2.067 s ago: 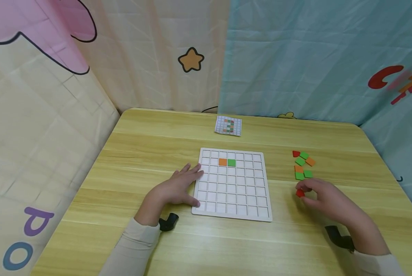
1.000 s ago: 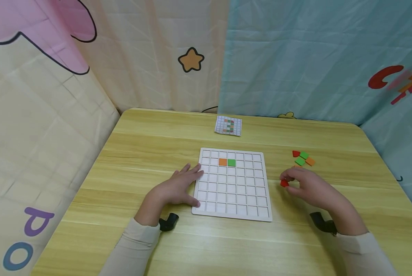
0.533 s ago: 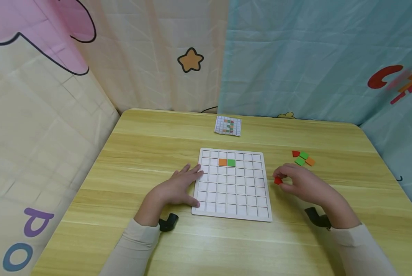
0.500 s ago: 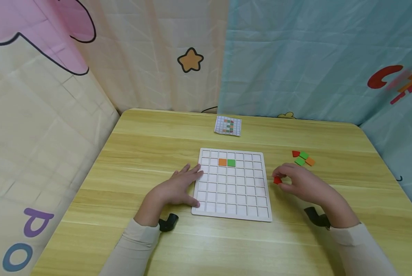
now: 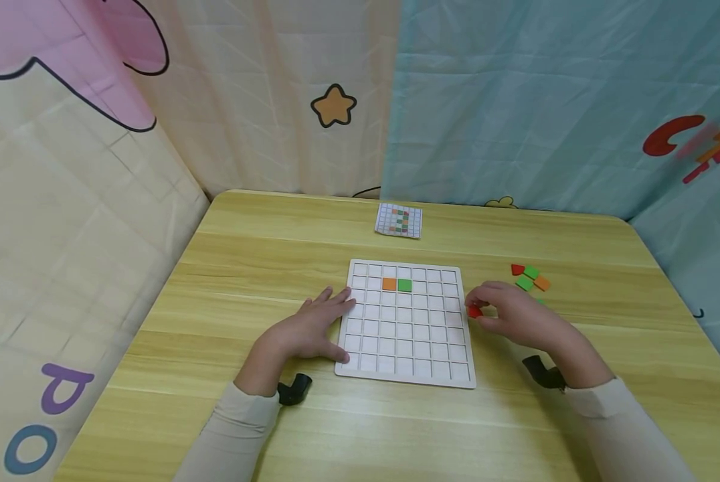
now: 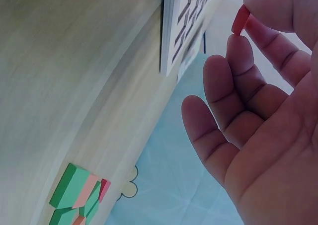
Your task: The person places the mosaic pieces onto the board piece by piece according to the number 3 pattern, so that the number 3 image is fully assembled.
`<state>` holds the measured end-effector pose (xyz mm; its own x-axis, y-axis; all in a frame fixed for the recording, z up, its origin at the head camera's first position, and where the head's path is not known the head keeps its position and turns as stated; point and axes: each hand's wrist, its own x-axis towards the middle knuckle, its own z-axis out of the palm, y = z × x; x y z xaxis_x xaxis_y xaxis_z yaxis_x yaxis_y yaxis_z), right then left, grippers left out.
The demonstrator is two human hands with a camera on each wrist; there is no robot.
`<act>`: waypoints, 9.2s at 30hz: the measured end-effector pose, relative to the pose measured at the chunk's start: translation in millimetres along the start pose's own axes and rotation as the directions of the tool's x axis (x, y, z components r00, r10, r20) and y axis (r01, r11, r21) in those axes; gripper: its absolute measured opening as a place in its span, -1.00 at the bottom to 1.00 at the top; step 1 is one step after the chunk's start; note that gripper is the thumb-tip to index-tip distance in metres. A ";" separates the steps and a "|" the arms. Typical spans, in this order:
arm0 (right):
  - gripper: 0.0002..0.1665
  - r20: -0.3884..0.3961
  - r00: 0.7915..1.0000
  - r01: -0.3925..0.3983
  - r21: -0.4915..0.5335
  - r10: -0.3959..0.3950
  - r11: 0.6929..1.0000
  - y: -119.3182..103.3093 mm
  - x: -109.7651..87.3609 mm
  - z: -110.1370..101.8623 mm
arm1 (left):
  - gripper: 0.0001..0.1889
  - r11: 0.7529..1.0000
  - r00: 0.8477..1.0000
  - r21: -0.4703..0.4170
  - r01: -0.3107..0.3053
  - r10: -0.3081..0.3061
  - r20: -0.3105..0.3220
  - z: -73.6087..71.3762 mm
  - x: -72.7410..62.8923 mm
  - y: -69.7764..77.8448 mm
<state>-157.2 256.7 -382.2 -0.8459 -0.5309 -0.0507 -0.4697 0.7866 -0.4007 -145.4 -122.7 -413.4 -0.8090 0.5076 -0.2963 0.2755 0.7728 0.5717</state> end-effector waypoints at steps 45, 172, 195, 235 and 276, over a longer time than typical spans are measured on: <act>-0.73 0.086 0.996 0.021 0.018 -0.022 1.000 2.9 71.6 -6.0 | 0.04 1.000 1.000 0.014 -0.006 0.006 0.009 -0.8 0.4 0.3; -0.67 0.022 0.999 -0.034 0.058 0.033 0.998 3.6 92.7 -8.1 | 0.05 1.000 1.000 0.005 -0.007 0.007 0.007 -0.6 1.3 -0.3; -0.68 -0.049 0.992 -0.110 0.106 0.116 0.988 47.7 41.5 -22.8 | 0.04 1.000 1.000 0.014 -0.007 0.007 0.005 -1.4 1.5 -0.5; -0.64 -0.105 0.968 -0.209 0.161 0.227 0.965 99.0 -37.8 -20.9 | 0.04 1.000 1.000 0.000 -0.016 0.016 0.009 -0.6 1.0 -0.9; -0.70 -0.038 0.967 -0.243 0.150 0.252 0.958 113.1 -50.2 -14.2 | 0.05 1.000 1.000 0.002 -0.006 0.006 0.002 0.0 0.5 -1.0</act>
<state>-171.5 376.8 -411.9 -0.9458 -0.3036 -0.1152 -0.2063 0.8359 -0.5086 -146.1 -123.1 -414.1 -0.8062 0.5132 -0.2944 0.2817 0.7705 0.5718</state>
